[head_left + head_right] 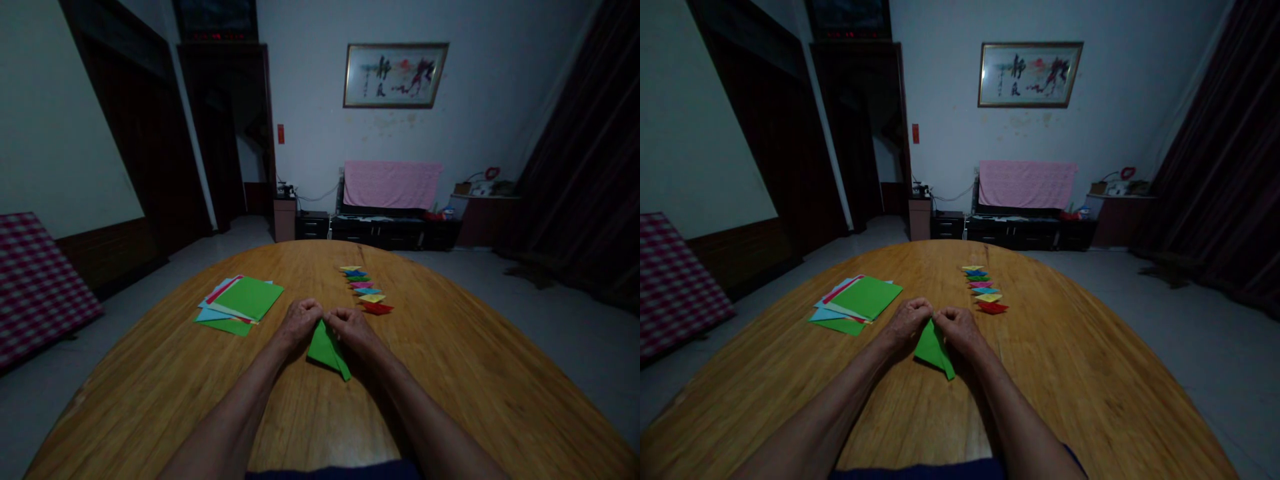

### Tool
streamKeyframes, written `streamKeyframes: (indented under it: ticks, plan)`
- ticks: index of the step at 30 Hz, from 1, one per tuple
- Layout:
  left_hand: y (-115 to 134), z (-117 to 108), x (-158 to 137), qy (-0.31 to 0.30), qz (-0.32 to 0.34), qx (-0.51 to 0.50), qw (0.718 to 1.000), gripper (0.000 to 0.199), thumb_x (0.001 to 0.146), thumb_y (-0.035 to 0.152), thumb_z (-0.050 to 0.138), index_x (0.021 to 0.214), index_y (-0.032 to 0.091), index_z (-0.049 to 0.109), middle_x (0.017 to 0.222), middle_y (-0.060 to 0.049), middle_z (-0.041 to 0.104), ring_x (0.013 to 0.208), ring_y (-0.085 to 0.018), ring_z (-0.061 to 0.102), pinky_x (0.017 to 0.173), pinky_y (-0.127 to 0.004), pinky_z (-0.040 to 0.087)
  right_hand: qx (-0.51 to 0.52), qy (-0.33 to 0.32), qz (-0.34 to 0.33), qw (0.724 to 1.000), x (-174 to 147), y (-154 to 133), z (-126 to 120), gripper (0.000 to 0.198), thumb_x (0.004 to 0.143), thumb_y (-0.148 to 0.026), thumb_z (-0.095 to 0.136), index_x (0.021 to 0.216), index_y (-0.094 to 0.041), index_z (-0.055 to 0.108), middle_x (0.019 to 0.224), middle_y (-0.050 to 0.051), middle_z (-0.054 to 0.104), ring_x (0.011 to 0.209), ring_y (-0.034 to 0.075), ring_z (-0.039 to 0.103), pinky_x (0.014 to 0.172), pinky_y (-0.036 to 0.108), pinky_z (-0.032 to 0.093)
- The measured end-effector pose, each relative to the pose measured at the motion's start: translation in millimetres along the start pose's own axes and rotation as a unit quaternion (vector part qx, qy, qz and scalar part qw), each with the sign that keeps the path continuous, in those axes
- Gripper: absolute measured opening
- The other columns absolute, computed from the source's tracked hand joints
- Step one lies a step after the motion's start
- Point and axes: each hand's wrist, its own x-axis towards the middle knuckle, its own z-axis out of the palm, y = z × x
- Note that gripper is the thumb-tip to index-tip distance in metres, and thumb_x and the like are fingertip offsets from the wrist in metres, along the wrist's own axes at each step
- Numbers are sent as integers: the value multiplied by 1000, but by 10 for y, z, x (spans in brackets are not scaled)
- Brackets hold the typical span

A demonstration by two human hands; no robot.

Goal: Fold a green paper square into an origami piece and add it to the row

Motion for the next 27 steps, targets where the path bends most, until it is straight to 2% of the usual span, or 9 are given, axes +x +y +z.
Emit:
streamKeyframes:
  ticks: [4,8,10,15,21,25,27]
  plan:
    - [14,20,-29,-30,-1,-59,998,13,67,26,55,62,17,48,53,7,39,47,-7,35,45,-21,23,8,-11,15,1000,4,-5,-32,29,67,-44,60,59,-17,53,50,-5,42,44,7,34,43,22,23]
    - [91,35,-86,-80,3,-138,987,23,72,32,57,60,17,45,53,6,39,45,-6,34,45,-21,24,30,20,4,999,18,-8,-58,28,67,-43,61,58,-18,52,50,-4,42,45,7,35,44,22,24]
    - [122,37,-98,-86,-8,-153,984,24,72,33,59,59,16,46,52,6,41,45,-6,35,45,-21,26,39,30,1,999,14,-26,-55,27,65,-41,62,56,-18,52,49,-4,42,45,8,35,44,22,25]
    - [156,63,-109,-24,-43,-162,986,18,63,27,68,68,14,57,56,3,53,47,-9,46,48,-22,34,41,31,8,999,-27,-116,-34,27,65,-41,64,55,-17,55,48,-4,43,45,8,36,44,23,25]
    - [127,59,-80,7,-23,-122,992,14,64,27,64,63,15,56,49,5,48,41,-7,40,43,-21,29,45,-7,3,999,-42,-109,-48,27,67,-39,63,54,-18,54,48,-4,44,44,8,37,44,23,25]
    - [100,-3,11,31,-13,-173,984,20,61,25,66,55,15,50,47,6,43,40,-6,37,42,-20,28,65,-10,14,998,-17,-35,-41,29,73,-40,59,55,-18,54,49,-4,44,44,8,36,43,22,26]
    - [87,-31,55,13,-27,-229,973,18,60,21,67,55,14,51,49,5,47,43,-7,41,44,-20,32,110,0,6,994,5,-10,-27,23,73,-39,61,66,-17,60,57,-2,53,48,9,43,46,22,32]
